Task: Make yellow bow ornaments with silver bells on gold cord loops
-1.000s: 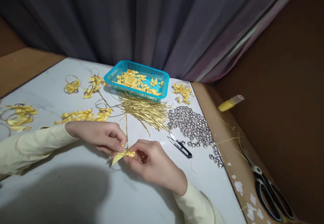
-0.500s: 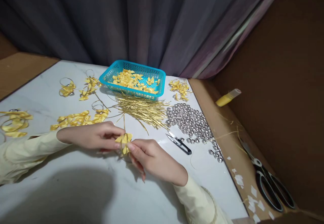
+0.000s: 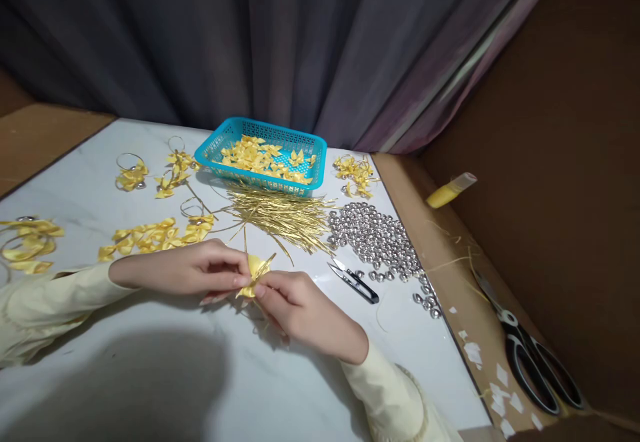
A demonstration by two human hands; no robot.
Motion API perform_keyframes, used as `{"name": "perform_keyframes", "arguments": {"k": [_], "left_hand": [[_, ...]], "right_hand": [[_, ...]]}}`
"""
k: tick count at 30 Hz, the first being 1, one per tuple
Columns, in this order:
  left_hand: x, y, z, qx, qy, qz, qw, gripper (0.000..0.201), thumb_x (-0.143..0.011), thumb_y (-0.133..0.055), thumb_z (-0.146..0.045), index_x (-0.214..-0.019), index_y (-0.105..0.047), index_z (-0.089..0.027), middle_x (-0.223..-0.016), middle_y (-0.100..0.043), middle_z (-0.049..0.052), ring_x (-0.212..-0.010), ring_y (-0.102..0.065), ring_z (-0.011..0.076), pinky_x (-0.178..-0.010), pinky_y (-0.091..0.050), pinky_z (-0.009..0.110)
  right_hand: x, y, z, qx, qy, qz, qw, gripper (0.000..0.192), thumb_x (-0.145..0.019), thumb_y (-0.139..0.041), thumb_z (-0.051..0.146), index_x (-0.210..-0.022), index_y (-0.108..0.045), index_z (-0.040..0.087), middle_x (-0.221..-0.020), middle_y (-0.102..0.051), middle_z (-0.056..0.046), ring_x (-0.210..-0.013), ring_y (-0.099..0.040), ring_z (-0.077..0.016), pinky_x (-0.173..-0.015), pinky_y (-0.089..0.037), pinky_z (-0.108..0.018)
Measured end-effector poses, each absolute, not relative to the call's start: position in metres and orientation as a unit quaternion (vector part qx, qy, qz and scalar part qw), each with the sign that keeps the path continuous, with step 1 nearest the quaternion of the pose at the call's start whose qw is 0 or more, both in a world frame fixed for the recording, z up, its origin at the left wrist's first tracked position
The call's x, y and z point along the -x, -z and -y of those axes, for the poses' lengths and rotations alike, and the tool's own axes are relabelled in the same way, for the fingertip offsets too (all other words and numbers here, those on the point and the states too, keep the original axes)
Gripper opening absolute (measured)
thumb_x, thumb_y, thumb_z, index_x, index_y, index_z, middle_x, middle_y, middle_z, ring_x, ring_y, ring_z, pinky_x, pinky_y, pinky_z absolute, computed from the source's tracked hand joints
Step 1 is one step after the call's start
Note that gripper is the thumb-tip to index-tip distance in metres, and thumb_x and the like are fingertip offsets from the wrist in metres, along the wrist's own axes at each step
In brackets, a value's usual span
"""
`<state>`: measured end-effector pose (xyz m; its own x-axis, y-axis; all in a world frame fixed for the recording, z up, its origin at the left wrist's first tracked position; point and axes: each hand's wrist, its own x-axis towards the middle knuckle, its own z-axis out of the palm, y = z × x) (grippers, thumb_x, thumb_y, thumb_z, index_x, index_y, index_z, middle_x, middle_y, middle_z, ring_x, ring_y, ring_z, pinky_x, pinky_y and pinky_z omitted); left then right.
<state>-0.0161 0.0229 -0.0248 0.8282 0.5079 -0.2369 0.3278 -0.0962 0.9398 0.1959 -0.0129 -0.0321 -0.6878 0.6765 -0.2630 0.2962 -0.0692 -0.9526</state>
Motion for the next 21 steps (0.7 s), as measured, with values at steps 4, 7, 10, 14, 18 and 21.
{"name": "perform_keyframes", "arguments": {"k": [4, 7, 10, 14, 18, 21], "left_hand": [[0.019, 0.016, -0.022, -0.781, -0.093, -0.3, 0.54, 0.026, -0.092, -0.045, -0.034, -0.075, -0.053, -0.016, -0.053, -0.048, -0.006, -0.046, -0.043, 0.0062, -0.046, -0.033, 0.016], [0.021, 0.011, -0.014, -0.862, -0.148, -0.305, 0.377, 0.017, -0.088, -0.053, -0.029, -0.079, -0.056, -0.015, -0.056, -0.049, -0.005, -0.048, -0.042, 0.0064, -0.045, -0.032, 0.017], [0.02, 0.013, -0.004, -0.904, -0.228, -0.283, 0.225, 0.011, -0.089, -0.052, -0.021, -0.094, -0.055, -0.012, -0.066, -0.055, -0.001, -0.054, -0.049, 0.0086, -0.052, -0.038, 0.019], [0.017, 0.024, 0.0, -0.924, -0.272, -0.215, 0.163, 0.017, -0.09, -0.05, -0.012, -0.107, -0.055, -0.012, -0.092, -0.065, 0.009, -0.083, -0.061, 0.0149, -0.075, -0.047, 0.023], [0.015, 0.032, -0.001, -0.916, -0.324, -0.203, 0.125, 0.018, -0.088, -0.05, -0.006, -0.104, -0.058, -0.011, -0.094, -0.065, 0.011, -0.086, -0.06, 0.016, -0.077, -0.049, 0.024], [0.012, 0.034, 0.003, -0.903, -0.355, -0.221, 0.099, 0.017, -0.087, -0.052, -0.005, -0.098, -0.062, -0.013, -0.086, -0.066, 0.01, -0.078, -0.059, 0.016, -0.07, -0.05, 0.026]], "right_hand": [[-0.192, 0.032, 0.013, 0.399, -0.48, 0.758, 0.19, 0.028, -0.095, -0.037, 0.027, -0.069, -0.044, 0.018, -0.058, -0.044, 0.005, -0.051, -0.042, -0.0088, -0.052, -0.035, -0.023], [-0.189, 0.032, 0.013, 0.412, -0.39, 0.795, 0.215, 0.025, -0.094, -0.036, 0.022, -0.072, -0.046, 0.018, -0.065, -0.048, 0.002, -0.059, -0.043, -0.0112, -0.058, -0.035, -0.025], [-0.187, 0.033, 0.014, 0.412, -0.38, 0.799, 0.217, 0.024, -0.094, -0.034, 0.02, -0.076, -0.049, 0.017, -0.071, -0.052, -0.001, -0.065, -0.046, -0.0127, -0.062, -0.036, -0.027], [-0.187, 0.034, 0.015, 0.421, -0.393, 0.783, 0.233, 0.023, -0.093, -0.035, 0.021, -0.073, -0.046, 0.019, -0.068, -0.05, 0.0, -0.063, -0.045, -0.0123, -0.061, -0.035, -0.026], [-0.187, 0.033, 0.016, 0.437, -0.429, 0.747, 0.26, 0.029, -0.093, -0.037, 0.024, -0.064, -0.04, 0.02, -0.057, -0.041, 0.004, -0.053, -0.039, -0.0102, -0.055, -0.032, -0.024], [-0.185, 0.033, 0.019, 0.451, -0.475, 0.705, 0.271, 0.033, -0.093, -0.038, 0.026, -0.06, -0.038, 0.021, -0.05, -0.038, 0.006, -0.046, -0.036, -0.0087, -0.05, -0.031, -0.023]]}}
